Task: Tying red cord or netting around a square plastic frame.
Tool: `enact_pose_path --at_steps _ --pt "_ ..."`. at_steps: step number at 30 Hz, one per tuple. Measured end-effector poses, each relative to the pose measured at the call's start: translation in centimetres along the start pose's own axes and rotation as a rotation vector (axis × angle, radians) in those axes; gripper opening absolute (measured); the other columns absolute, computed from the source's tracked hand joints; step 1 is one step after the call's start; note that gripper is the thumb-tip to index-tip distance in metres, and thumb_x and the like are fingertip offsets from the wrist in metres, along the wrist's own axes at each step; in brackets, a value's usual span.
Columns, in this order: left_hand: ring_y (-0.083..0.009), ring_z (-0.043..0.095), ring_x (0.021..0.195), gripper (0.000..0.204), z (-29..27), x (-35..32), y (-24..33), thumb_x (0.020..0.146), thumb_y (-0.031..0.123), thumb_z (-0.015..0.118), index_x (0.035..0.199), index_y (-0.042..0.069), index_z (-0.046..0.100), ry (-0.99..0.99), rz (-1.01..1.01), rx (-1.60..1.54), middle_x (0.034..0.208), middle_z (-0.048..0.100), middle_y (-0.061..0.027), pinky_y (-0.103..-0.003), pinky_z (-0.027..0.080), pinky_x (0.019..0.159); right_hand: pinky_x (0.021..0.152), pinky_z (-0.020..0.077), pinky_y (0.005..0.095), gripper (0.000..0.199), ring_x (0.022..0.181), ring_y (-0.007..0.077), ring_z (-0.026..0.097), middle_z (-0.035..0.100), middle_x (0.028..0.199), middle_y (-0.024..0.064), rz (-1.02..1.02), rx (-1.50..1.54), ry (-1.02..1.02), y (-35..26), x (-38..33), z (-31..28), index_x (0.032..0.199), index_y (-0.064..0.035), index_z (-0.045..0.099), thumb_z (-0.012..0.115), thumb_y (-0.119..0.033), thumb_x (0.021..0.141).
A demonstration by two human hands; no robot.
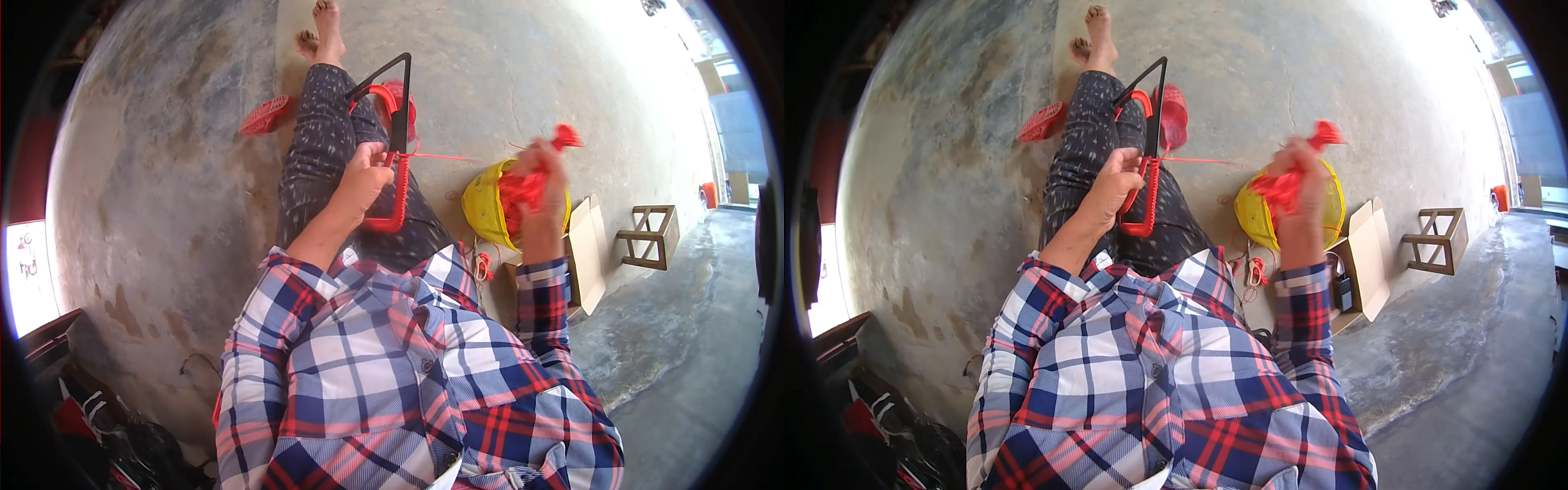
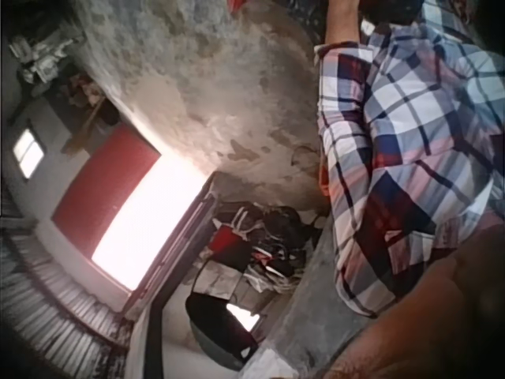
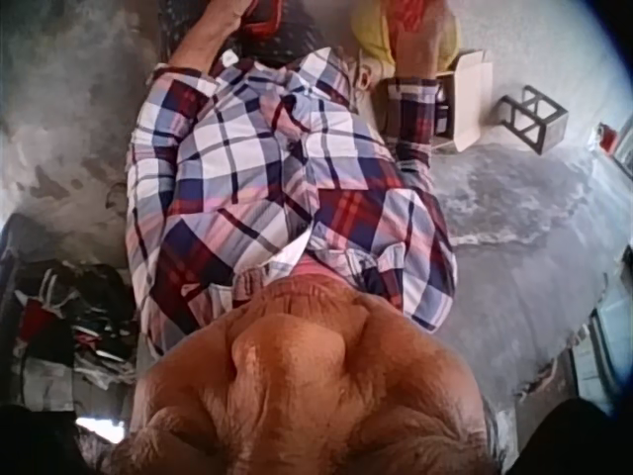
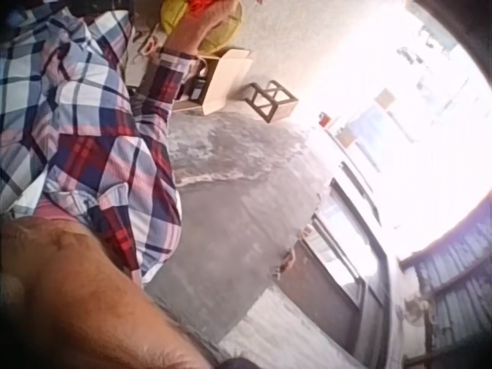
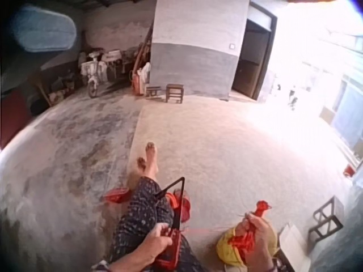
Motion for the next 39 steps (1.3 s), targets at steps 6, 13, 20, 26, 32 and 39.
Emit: enact_pose_path --at_steps 6,13,20,26,32,39 --pt "-0.0136 0.060 0.090 0.035 0.9 0.6 -0.1 0.092 0.014 0.055 0.120 -0.005 0.046 -0.074 -0.088 -0.046 0.103 0.060 -0.0090 -0.025 0.049 0.083 0.051 0.0386 0.0224 0.016 0.055 0.0072 0.048 0.051 0.065 -0.0037 0.396 -0.328 -0.237 10.4 -2.8 3.6 0.101 -0.0027 0.059 0.056 -0.012 0.089" --pt "-0.0082 0.059 0.081 0.023 0.8 0.5 0.1 0.096 0.018 0.052 0.111 0.001 0.054 -0.103 -0.198 -0.122 0.091 0.062 -0.0027 -0.024 0.049 0.076 0.051 0.0399 0.0247 0.010 0.053 0.0104 0.050 0.054 0.064 -0.0001 0.353 -0.326 -0.219 7.7 -0.6 3.9 0.084 -0.0077 0.056 0.060 -0.017 0.087" --pt "-0.0048 0.052 0.067 0.016 0.7 0.9 -0.5 0.096 0.022 0.052 0.100 0.007 0.058 -0.081 -0.194 -0.060 0.079 0.059 0.0030 -0.018 0.042 0.064 0.048 0.0336 0.0269 0.015 0.051 0.0121 0.043 0.046 0.058 0.0013 0.082 -0.289 -0.027 3.3 0.2 3.6 0.074 -0.0090 0.048 0.057 -0.014 0.085" --pt "-0.0046 0.045 0.062 0.017 0.4 0.6 0.0 0.094 0.022 0.056 0.098 0.005 0.057 -0.144 -0.201 -0.179 0.072 0.052 0.0052 -0.018 0.037 0.060 0.050 0.0370 0.0279 0.013 0.051 0.0136 0.046 0.048 0.058 0.0034 0.112 -0.247 -0.029 4.1 -3.3 -1.3 0.075 -0.0075 0.049 0.058 -0.013 0.082" --pt "-0.0059 0.044 0.067 0.026 0.2 0.4 -0.2 0.089 0.023 0.065 0.101 0.004 0.053 -0.265 -0.165 -0.067 0.082 0.052 0.0017 -0.018 0.038 0.063 0.047 0.0359 0.0274 0.012 0.048 0.0127 0.043 0.046 0.057 0.0022 0.102 -0.314 0.041 5.3 -5.8 -2.6 0.075 -0.0078 0.050 0.054 -0.013 0.085" --pt "-0.0060 0.044 0.071 0.033 0.1 -1.0 0.3 0.088 0.023 0.069 0.110 0.003 0.052 -0.237 -0.125 -0.095 0.090 0.054 0.0008 -0.018 0.039 0.066 0.054 0.0398 0.0265 0.012 0.055 0.0129 0.050 0.054 0.060 0.0041 0.183 -0.338 0.041 5.9 -6.3 -2.1 0.076 -0.0055 0.053 0.056 -0.013 0.085"
Point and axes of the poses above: each hand's wrist, its own x-axis towards the middle knuckle, its own z-axis out of the palm, y = z × x, the point moved 1 cm from there along x, towards the middle knuckle
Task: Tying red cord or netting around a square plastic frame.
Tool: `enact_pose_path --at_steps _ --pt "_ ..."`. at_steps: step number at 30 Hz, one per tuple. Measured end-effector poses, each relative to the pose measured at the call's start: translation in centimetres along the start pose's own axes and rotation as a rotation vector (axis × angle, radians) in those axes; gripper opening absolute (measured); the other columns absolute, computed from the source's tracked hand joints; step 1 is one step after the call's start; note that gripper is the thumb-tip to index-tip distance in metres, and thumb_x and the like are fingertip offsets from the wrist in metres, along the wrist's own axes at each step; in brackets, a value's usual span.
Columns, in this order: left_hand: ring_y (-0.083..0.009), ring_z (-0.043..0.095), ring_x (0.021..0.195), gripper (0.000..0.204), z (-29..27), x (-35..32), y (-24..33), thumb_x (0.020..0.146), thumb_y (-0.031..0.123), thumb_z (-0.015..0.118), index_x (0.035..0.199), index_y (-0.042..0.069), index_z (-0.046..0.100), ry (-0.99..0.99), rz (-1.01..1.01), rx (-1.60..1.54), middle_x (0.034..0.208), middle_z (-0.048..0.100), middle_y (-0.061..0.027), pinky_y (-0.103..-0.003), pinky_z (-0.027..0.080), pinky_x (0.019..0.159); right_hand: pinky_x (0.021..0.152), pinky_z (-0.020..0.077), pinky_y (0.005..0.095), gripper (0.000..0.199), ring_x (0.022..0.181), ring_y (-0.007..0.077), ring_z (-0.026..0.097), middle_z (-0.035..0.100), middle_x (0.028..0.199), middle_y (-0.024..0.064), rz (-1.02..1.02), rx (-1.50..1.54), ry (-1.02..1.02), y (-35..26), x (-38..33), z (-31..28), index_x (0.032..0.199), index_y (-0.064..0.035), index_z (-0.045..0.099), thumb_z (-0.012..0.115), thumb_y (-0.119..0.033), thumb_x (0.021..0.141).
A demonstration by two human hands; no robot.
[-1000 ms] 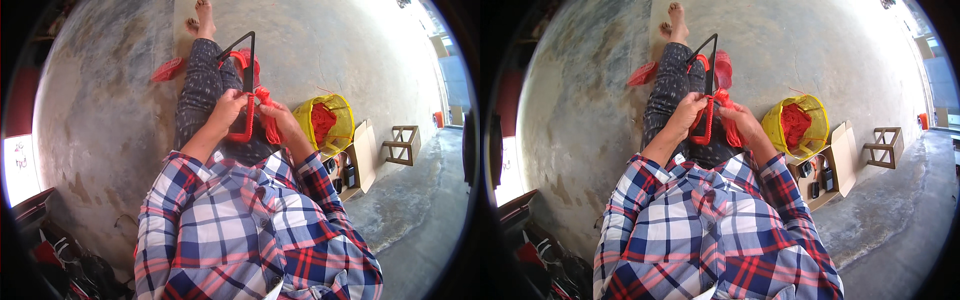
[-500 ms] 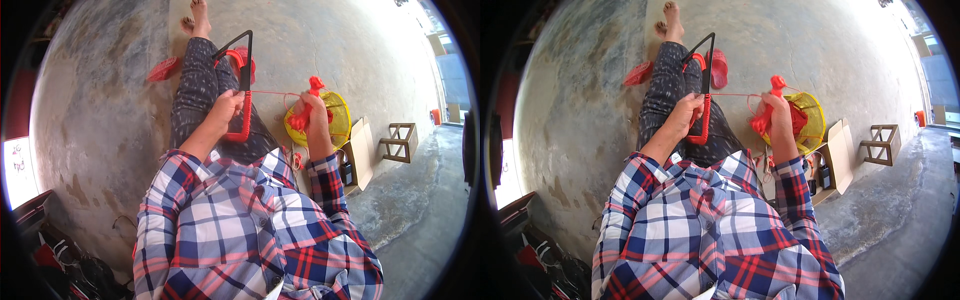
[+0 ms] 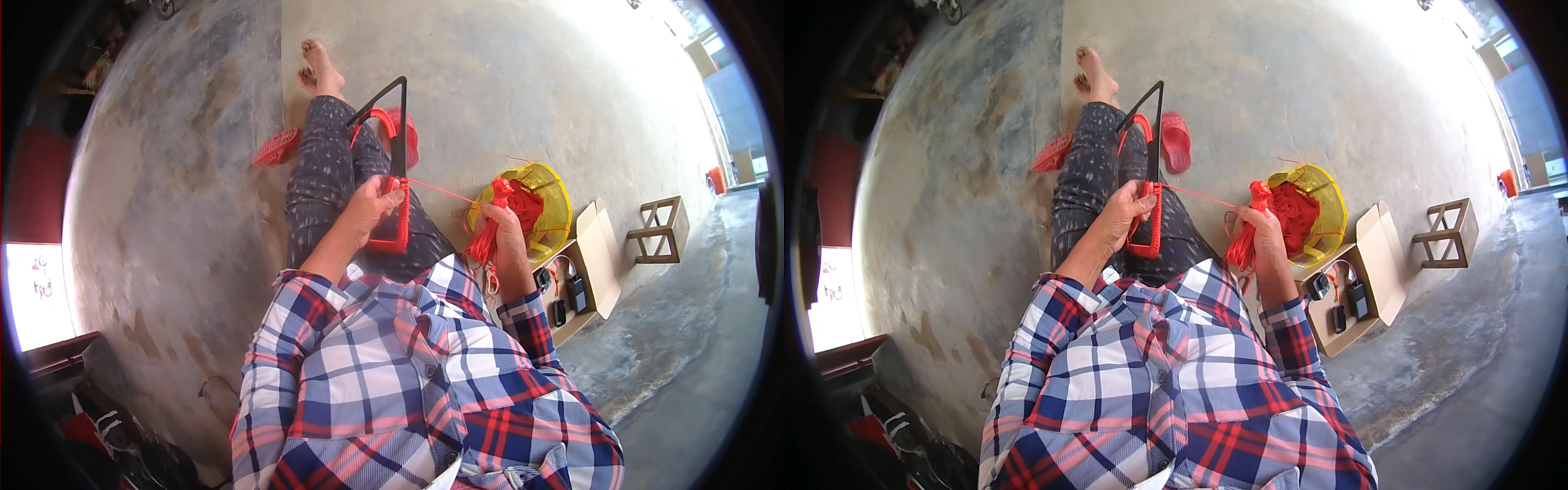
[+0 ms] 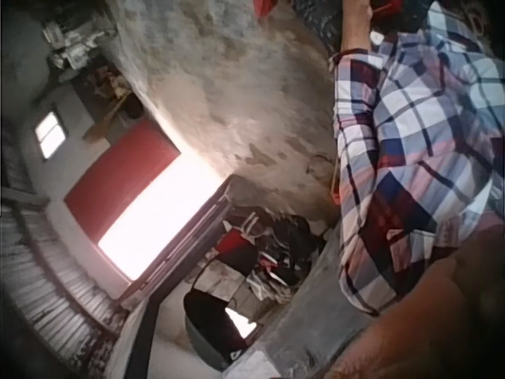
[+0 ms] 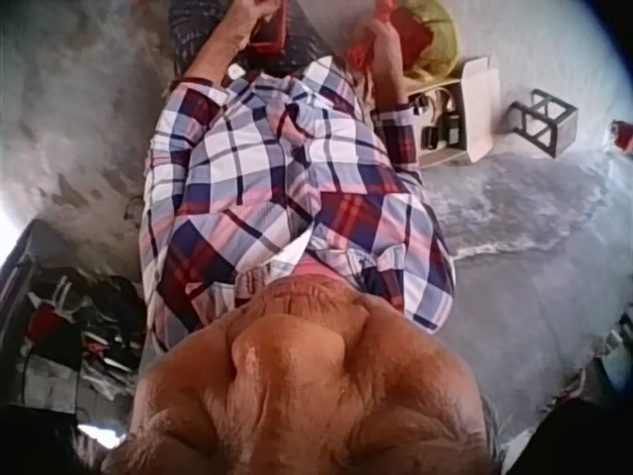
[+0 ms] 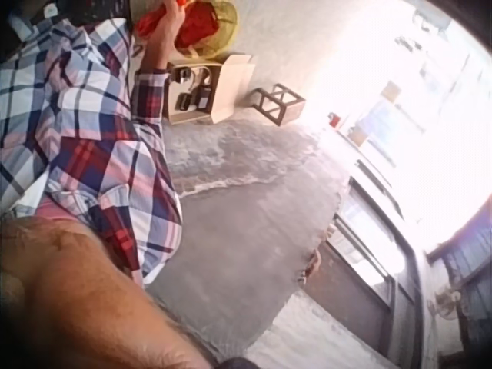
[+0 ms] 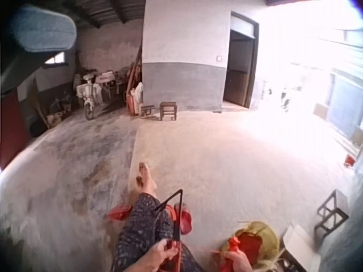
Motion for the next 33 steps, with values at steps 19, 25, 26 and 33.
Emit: enact_pose_path --at_steps 19,25,26,33 --pt "-0.0058 0.046 0.067 0.048 11.8 -4.6 7.9 0.074 0.030 0.082 0.101 0.000 0.055 0.072 0.392 0.941 0.069 0.051 0.0016 -0.022 0.043 0.062 0.056 0.0412 0.0262 0.012 0.057 0.0102 0.049 0.051 0.063 0.0011 -0.137 0.277 0.056 -1.6 -1.5 -3.5 0.078 -0.0063 0.053 0.060 -0.013 0.085" --pt "-0.0284 0.063 0.065 0.048 8.3 -5.3 7.8 0.073 0.029 0.081 0.095 -0.003 0.053 0.165 0.380 0.998 0.072 0.062 -0.0171 -0.035 0.048 0.061 0.056 0.0415 0.0264 0.011 0.057 0.0112 0.050 0.053 0.065 0.0022 -0.108 0.227 0.031 -0.6 -1.0 -2.6 0.084 -0.0059 0.054 0.061 -0.014 0.084" --pt "-0.0070 0.052 0.064 0.037 6.7 -5.1 6.8 0.080 0.021 0.078 0.099 0.000 0.055 0.133 0.404 0.884 0.075 0.061 0.0004 -0.023 0.045 0.057 0.055 0.0411 0.0259 0.011 0.058 0.0109 0.051 0.053 0.067 0.0021 -0.097 0.206 0.017 -0.3 -0.8 -2.5 0.086 -0.0059 0.054 0.061 -0.014 0.084" --pt "-0.0044 0.044 0.046 0.027 2.1 -7.0 3.9 0.088 0.019 0.070 0.094 0.002 0.050 0.190 -0.094 0.245 0.066 0.053 0.0000 -0.021 0.034 0.039 0.054 0.0389 0.0234 0.028 0.058 0.0076 0.048 0.053 0.069 -0.0008 -0.079 -0.023 -0.009 0.3 -0.5 0.3 0.113 -0.0014 0.058 0.060 -0.012 0.087"
Point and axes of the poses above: each hand's wrist, its own x-axis towards the middle knuckle, its own z-axis out of the palm, y = z × x, the point moved 1 cm from there along x, towards the middle knuckle
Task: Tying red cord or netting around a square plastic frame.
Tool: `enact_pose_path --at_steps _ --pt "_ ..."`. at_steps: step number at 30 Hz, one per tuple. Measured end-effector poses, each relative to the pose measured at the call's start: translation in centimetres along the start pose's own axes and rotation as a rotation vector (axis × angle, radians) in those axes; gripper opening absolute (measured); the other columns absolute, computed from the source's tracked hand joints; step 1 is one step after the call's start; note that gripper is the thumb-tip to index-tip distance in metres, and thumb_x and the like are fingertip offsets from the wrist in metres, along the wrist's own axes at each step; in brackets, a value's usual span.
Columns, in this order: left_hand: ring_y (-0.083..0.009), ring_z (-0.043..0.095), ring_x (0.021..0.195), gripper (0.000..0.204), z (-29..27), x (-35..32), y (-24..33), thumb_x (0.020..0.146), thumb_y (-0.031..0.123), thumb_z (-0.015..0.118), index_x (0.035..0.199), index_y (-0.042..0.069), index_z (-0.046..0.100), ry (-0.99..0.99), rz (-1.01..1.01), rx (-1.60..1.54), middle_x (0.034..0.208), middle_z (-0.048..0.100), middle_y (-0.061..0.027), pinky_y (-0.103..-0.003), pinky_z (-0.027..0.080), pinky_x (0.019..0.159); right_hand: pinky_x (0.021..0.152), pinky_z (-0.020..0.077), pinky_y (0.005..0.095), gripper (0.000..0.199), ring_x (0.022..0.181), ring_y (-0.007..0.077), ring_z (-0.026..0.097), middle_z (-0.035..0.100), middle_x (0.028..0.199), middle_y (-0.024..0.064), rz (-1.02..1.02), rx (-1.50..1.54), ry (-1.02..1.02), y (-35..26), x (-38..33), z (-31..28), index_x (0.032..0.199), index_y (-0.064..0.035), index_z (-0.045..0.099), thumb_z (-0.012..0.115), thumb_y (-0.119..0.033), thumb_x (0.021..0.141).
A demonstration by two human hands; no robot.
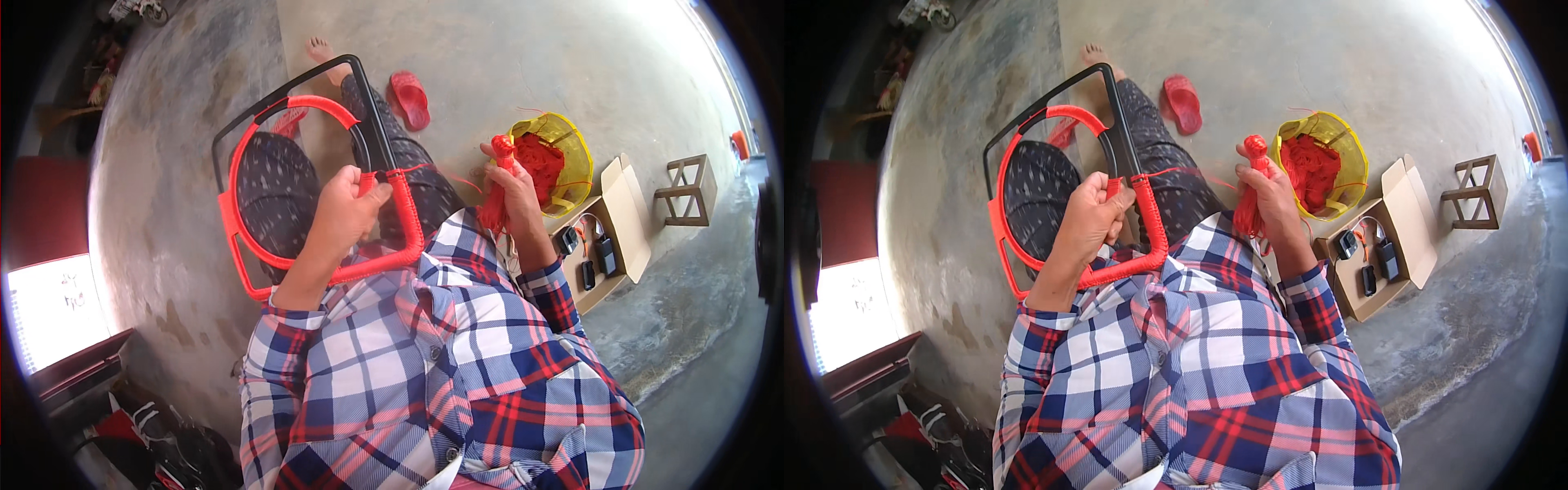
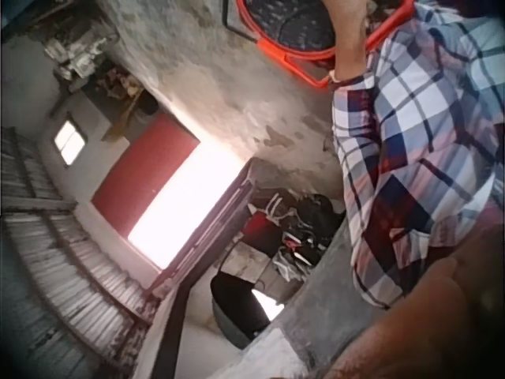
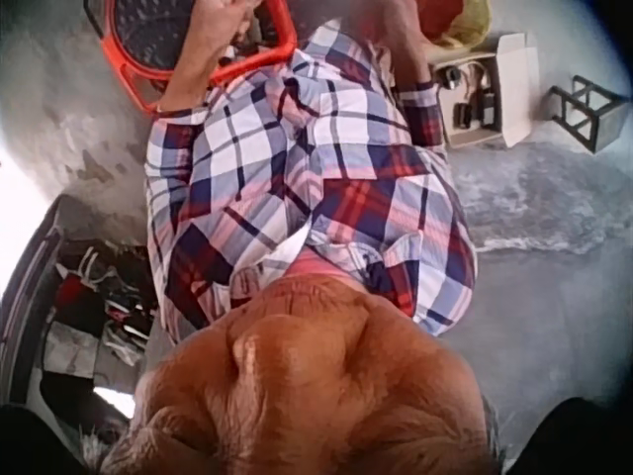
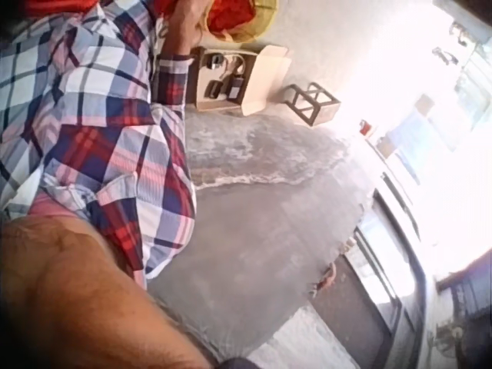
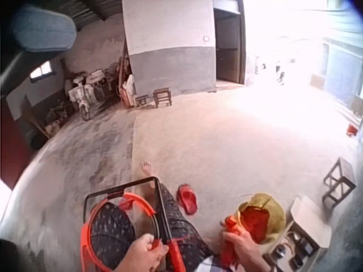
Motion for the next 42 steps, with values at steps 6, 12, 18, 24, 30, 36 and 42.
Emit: enact_pose_path --at_steps 6,12,18,24,30,36,42 --pt "-0.0093 0.046 0.041 0.022 -0.8 0.7 -0.5 0.098 0.023 0.051 0.090 0.003 0.050 -0.114 -0.123 -0.163 0.060 0.053 -0.0042 -0.022 0.037 0.037 0.060 0.0450 0.0228 0.026 0.065 0.0085 0.056 0.062 0.081 0.0022 0.224 -0.045 -0.306 -1.7 -2.0 4.4 0.107 0.0006 0.063 0.062 -0.016 0.088" --pt "-0.0098 0.046 0.042 0.019 -0.4 1.6 -0.8 0.097 0.022 0.052 0.090 0.005 0.051 -0.137 -0.122 -0.211 0.060 0.053 -0.0036 -0.022 0.037 0.037 0.064 0.0488 0.0243 0.022 0.069 0.0103 0.061 0.065 0.083 0.0037 0.304 -0.113 -0.457 -0.4 -0.4 9.5 0.104 -0.0009 0.065 0.063 -0.018 0.090" --pt "-0.0108 0.045 0.040 0.016 -0.6 1.3 -0.9 0.096 0.020 0.053 0.089 0.006 0.051 -0.063 -0.148 -0.314 0.060 0.052 -0.0039 -0.022 0.036 0.037 0.060 0.0454 0.0249 0.016 0.064 0.0081 0.056 0.063 0.076 0.0011 0.316 -0.184 -0.468 -0.6 -0.5 10.4 0.093 -0.0027 0.064 0.066 -0.018 0.088" --pt "-0.0082 0.038 0.035 0.020 -2.9 -0.6 1.5 0.098 0.024 0.050 0.087 0.007 0.049 -0.071 -0.152 -0.218 0.056 0.048 -0.0017 -0.021 0.031 0.033 0.063 0.0496 0.0243 0.015 0.067 0.0093 0.060 0.065 0.077 0.0027 0.297 -0.033 -0.560 -1.2 -3.4 8.8 0.094 -0.0018 0.064 0.064 -0.016 0.089" --pt "-0.0050 0.036 0.034 0.026 -1.6 -1.9 1.0 0.097 0.030 0.055 0.083 0.009 0.048 -0.052 -0.241 -0.226 0.052 0.045 0.0015 -0.019 0.028 0.031 0.058 0.0461 0.0214 0.019 0.062 0.0068 0.056 0.061 0.071 -0.0005 0.207 0.030 -0.397 -3.3 -2.1 9.3 0.097 -0.0031 0.064 0.067 -0.021 0.089" --pt "-0.0048 0.038 0.035 0.022 -1.0 -2.0 -0.1 0.091 0.024 0.065 0.085 0.008 0.052 -0.033 -0.316 -0.277 0.053 0.046 0.0015 -0.019 0.028 0.031 0.055 0.0441 0.0213 0.018 0.059 0.0059 0.054 0.058 0.068 -0.0020 0.421 -0.038 -0.533 -1.4 -1.8 9.6 0.085 -0.0060 0.061 0.069 -0.022 0.088" --pt "-0.0060 0.039 0.035 0.017 -1.1 -2.2 -1.0 0.091 0.020 0.063 0.090 0.006 0.053 -0.110 -0.317 -0.323 0.053 0.047 0.0000 -0.019 0.029 0.032 0.050 0.0418 0.0224 0.016 0.055 0.0059 0.053 0.058 0.066 -0.0016 0.369 -0.106 -0.609 -1.5 -2.3 8.0 0.083 -0.0061 0.061 0.068 -0.019 0.088"
Point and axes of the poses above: each hand's wrist, its own x-axis towards the middle knuckle, its own z-axis out of the palm, y = z × x, the point moved 1 cm from there along x, towards the middle knuckle
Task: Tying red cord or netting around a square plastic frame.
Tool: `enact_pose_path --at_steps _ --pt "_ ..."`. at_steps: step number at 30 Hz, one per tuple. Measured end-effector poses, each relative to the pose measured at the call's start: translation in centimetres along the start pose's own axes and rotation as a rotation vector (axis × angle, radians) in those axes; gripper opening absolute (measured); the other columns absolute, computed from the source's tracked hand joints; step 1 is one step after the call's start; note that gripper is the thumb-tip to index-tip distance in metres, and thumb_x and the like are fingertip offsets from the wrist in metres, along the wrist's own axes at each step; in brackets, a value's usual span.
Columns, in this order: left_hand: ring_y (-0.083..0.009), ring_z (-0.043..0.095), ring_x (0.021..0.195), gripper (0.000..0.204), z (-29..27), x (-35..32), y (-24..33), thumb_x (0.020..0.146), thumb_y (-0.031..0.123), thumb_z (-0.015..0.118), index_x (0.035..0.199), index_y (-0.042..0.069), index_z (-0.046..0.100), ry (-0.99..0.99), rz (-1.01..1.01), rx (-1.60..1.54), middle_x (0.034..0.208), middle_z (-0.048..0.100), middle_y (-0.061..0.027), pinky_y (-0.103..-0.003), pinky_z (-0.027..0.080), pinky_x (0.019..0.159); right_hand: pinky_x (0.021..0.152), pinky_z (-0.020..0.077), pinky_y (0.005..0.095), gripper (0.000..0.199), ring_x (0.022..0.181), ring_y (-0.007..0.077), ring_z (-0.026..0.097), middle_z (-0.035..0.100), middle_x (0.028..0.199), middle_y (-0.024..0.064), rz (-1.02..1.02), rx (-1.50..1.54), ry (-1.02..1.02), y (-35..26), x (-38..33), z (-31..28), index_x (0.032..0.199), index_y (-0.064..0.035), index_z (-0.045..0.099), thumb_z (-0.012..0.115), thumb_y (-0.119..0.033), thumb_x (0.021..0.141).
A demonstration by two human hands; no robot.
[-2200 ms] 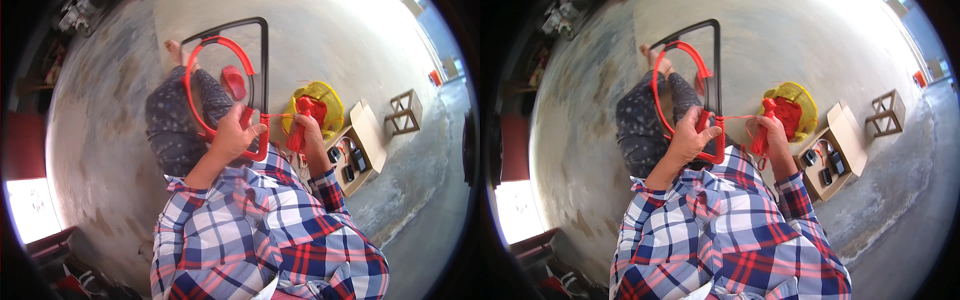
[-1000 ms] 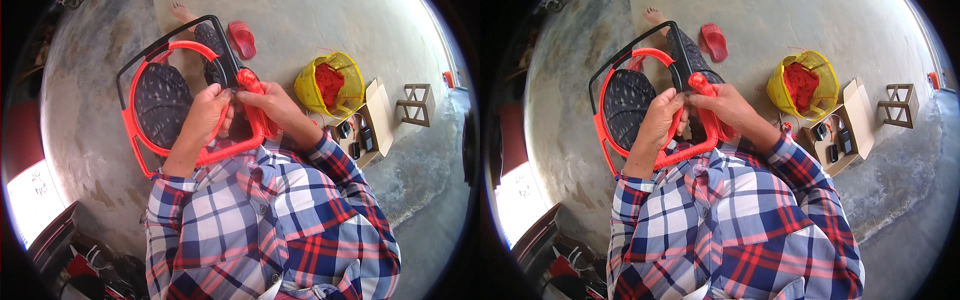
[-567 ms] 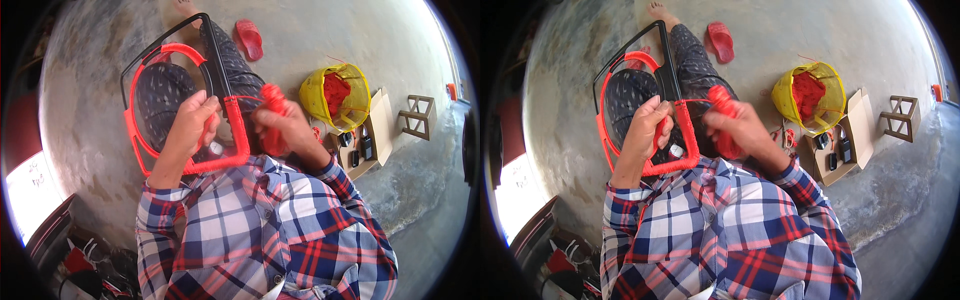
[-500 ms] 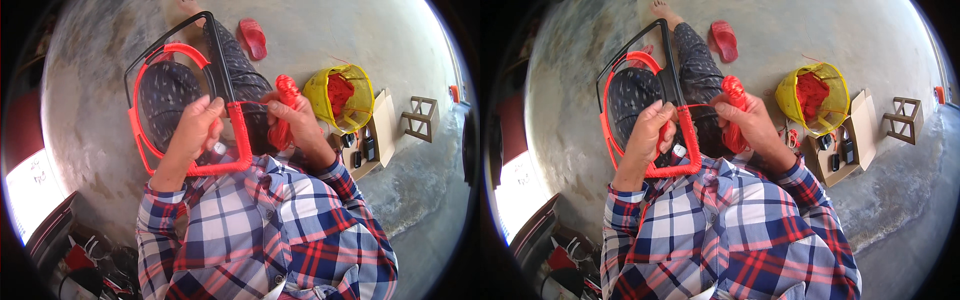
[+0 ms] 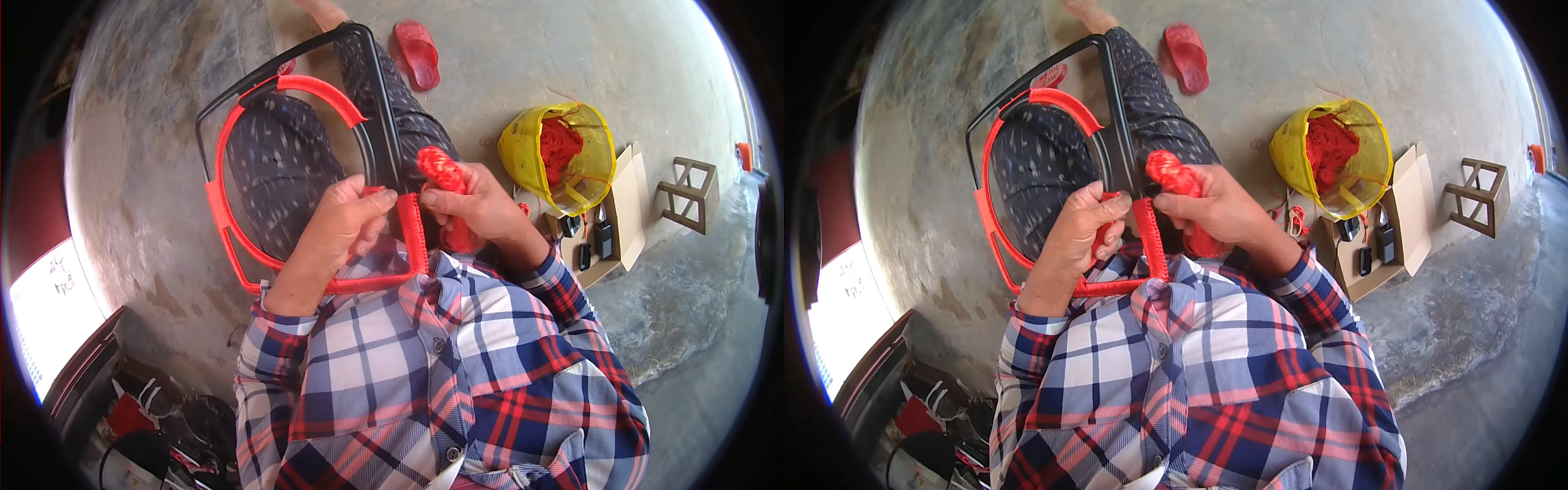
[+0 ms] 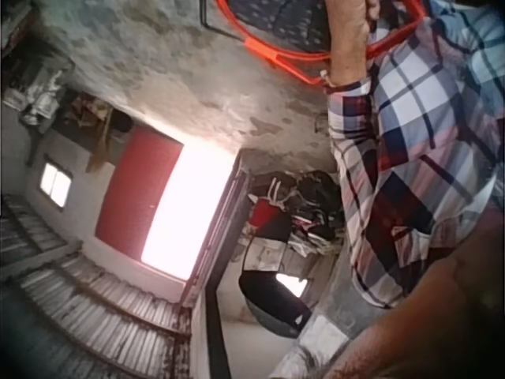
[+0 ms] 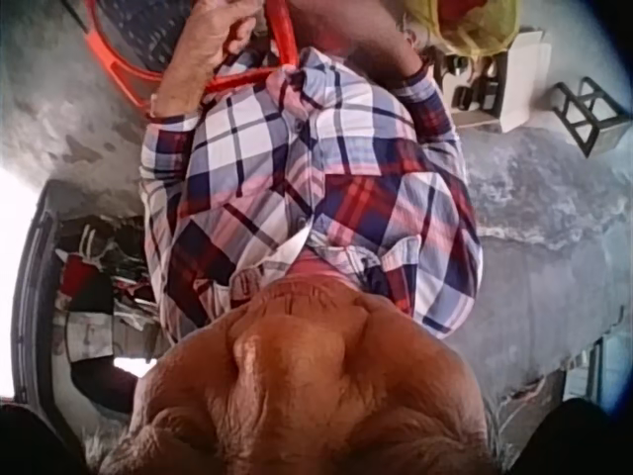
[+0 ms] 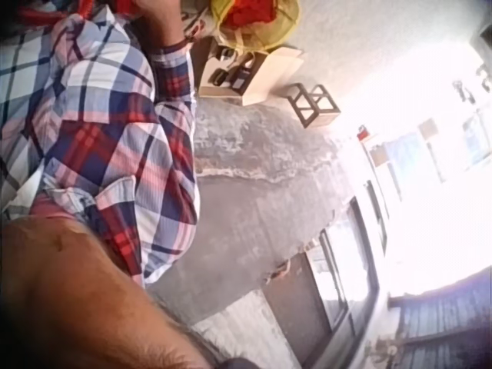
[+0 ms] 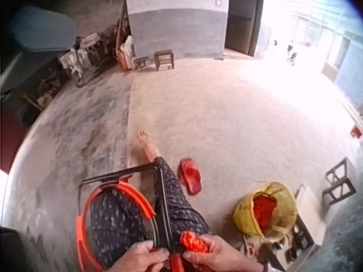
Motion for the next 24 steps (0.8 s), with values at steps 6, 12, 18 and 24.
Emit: enact_pose_path --at_steps 6,12,18,24 --pt "-0.0098 0.047 0.045 0.016 -1.1 0.5 0.0 0.094 0.022 0.055 0.091 0.006 0.053 -0.147 0.092 -0.057 0.064 0.053 -0.0027 -0.022 0.041 0.043 0.057 0.0437 0.0245 0.009 0.065 0.0109 0.056 0.059 0.077 0.0037 -0.177 0.342 0.403 -1.6 0.3 -4.7 0.094 -0.0028 0.059 0.061 -0.009 0.087" --pt "-0.0126 0.051 0.064 0.014 -1.4 0.9 -0.6 0.092 0.021 0.056 0.090 0.008 0.053 0.173 0.273 -0.292 0.078 0.053 -0.0018 -0.026 0.043 0.058 0.069 0.0467 0.0326 0.022 0.083 0.0215 0.058 0.060 0.089 0.0067 -0.903 -1.241 0.674 -6.4 1.0 -2.9 0.098 -0.0082 0.065 0.064 -0.003 0.077" --pt "-0.0110 0.050 0.065 0.024 -3.0 1.3 -1.1 0.091 0.031 0.058 0.087 0.008 0.062 -0.082 0.234 -0.370 0.072 0.050 0.0011 -0.027 0.047 0.060 0.071 0.0519 0.0363 0.047 0.080 0.0256 0.061 0.060 0.086 0.0068 -0.990 -1.257 0.197 -4.6 1.1 4.8 0.108 -0.0142 0.066 0.071 -0.005 0.063" --pt "-0.0187 0.063 0.070 0.028 -1.8 0.6 -1.0 0.087 0.026 0.061 0.100 0.001 0.061 -0.034 0.362 -0.329 0.083 0.064 -0.0076 -0.031 0.053 0.066 0.070 0.0498 0.0258 0.005 0.076 0.0111 0.060 0.059 0.085 -0.0007 -0.449 -0.055 0.187 -1.2 3.8 0.8 0.096 -0.0039 0.054 0.054 -0.006 0.092"
Point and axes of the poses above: each hand's wrist, its own x-axis towards the middle knuckle, its own z-axis out of the palm, y = z × x, the point moved 1 cm from there along x, towards the middle knuckle
